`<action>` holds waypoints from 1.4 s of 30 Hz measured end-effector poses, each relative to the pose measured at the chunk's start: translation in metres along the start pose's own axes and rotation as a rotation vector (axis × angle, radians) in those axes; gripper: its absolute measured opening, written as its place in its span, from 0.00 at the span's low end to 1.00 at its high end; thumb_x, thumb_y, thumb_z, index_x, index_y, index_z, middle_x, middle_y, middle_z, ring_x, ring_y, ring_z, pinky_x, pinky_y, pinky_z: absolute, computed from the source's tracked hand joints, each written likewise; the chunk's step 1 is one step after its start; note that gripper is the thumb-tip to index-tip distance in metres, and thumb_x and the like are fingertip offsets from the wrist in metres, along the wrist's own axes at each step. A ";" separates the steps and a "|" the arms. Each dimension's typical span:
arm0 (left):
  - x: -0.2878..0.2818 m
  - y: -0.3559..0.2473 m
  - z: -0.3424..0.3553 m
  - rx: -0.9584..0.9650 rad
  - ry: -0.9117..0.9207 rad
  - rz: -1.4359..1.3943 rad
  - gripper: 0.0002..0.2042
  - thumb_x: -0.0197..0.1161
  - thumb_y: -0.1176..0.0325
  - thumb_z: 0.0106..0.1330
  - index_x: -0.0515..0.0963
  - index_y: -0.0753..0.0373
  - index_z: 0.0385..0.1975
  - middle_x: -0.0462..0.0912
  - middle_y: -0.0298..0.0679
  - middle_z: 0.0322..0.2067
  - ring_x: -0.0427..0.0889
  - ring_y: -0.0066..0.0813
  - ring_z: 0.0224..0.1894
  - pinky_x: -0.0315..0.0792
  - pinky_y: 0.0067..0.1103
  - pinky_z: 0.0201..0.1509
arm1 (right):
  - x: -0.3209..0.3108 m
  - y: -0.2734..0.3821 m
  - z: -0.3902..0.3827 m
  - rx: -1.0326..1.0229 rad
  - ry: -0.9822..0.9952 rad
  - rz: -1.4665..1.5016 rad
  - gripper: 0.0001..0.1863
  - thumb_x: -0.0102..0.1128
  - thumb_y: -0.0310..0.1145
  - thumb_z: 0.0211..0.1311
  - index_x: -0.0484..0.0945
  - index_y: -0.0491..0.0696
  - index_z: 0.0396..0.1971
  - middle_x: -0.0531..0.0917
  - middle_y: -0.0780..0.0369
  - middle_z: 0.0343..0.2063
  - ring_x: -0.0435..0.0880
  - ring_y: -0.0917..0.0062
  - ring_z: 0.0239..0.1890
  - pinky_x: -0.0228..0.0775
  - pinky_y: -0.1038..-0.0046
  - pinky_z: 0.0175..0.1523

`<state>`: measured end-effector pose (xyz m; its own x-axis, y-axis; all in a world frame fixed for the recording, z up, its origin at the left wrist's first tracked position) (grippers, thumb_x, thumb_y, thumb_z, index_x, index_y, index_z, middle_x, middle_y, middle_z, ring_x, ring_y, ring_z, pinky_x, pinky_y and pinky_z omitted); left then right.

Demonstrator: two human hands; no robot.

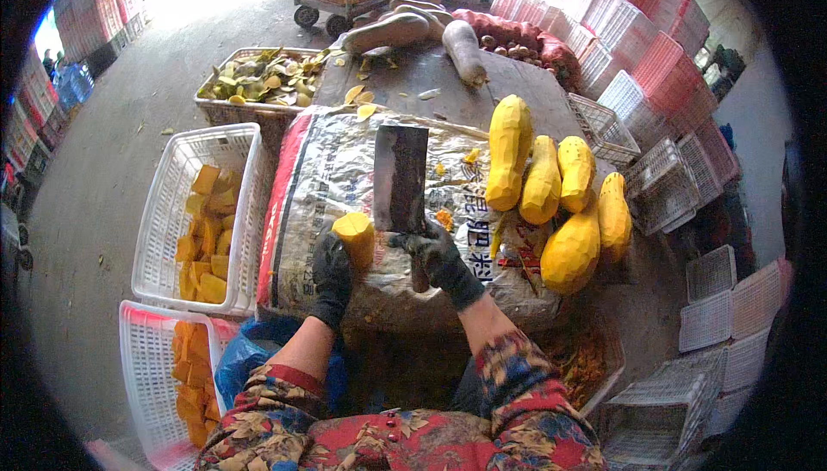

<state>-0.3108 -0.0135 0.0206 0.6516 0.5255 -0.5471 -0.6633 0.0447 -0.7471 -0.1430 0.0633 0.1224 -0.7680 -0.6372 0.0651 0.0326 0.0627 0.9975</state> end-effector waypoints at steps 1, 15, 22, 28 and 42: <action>0.009 -0.010 0.000 0.130 0.046 0.198 0.12 0.55 0.69 0.65 0.73 0.65 0.47 0.77 0.49 0.47 0.73 0.44 0.51 0.66 0.31 0.56 | -0.002 -0.005 0.010 -0.098 0.038 0.346 0.18 0.57 0.38 0.63 0.76 0.44 0.49 0.83 0.61 0.38 0.80 0.79 0.35 0.73 0.77 0.43; 0.001 0.001 -0.014 -0.277 -0.343 -0.396 0.20 0.41 0.62 0.74 0.66 0.72 0.57 0.70 0.55 0.56 0.66 0.47 0.61 0.56 0.30 0.68 | 0.064 -0.014 0.004 -0.379 -0.034 -0.774 0.12 0.52 0.36 0.64 0.80 0.44 0.30 0.83 0.60 0.31 0.81 0.73 0.36 0.72 0.70 0.47; -0.083 -0.007 0.005 -0.355 -0.590 -1.027 0.20 0.42 0.63 0.74 0.64 0.70 0.59 0.68 0.52 0.58 0.66 0.43 0.62 0.56 0.29 0.68 | 0.114 0.008 0.034 -0.223 0.171 -0.324 0.26 0.50 0.55 0.64 0.78 0.44 0.42 0.82 0.60 0.41 0.79 0.70 0.44 0.68 0.68 0.53; -0.245 0.034 0.072 -0.086 -1.042 -0.594 0.22 0.38 0.58 0.76 0.65 0.71 0.56 0.70 0.54 0.53 0.68 0.44 0.58 0.59 0.31 0.65 | 0.237 0.090 0.121 -0.338 0.318 0.055 0.24 0.53 0.50 0.64 0.78 0.43 0.45 0.83 0.62 0.35 0.80 0.75 0.36 0.70 0.74 0.44; -0.269 0.186 -0.012 -0.613 -0.786 -1.008 0.18 0.50 0.61 0.69 0.68 0.56 0.56 0.78 0.35 0.36 0.77 0.25 0.34 0.73 0.22 0.41 | 0.046 0.010 -0.032 0.035 0.015 0.003 0.18 0.52 0.40 0.64 0.81 0.38 0.36 0.80 0.50 0.46 0.80 0.59 0.48 0.71 0.63 0.55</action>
<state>-0.6049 -0.1570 0.0239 0.2367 0.8280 0.5083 0.3502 0.4153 -0.8396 -0.1574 0.0101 0.1364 -0.7584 -0.6482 0.0688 0.0126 0.0910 0.9958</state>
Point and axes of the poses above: each hand's wrist, its own z-axis towards the middle knuckle, its own x-axis out of the palm, y = z × x, the point moved 9 cm from there along z, towards the middle knuckle
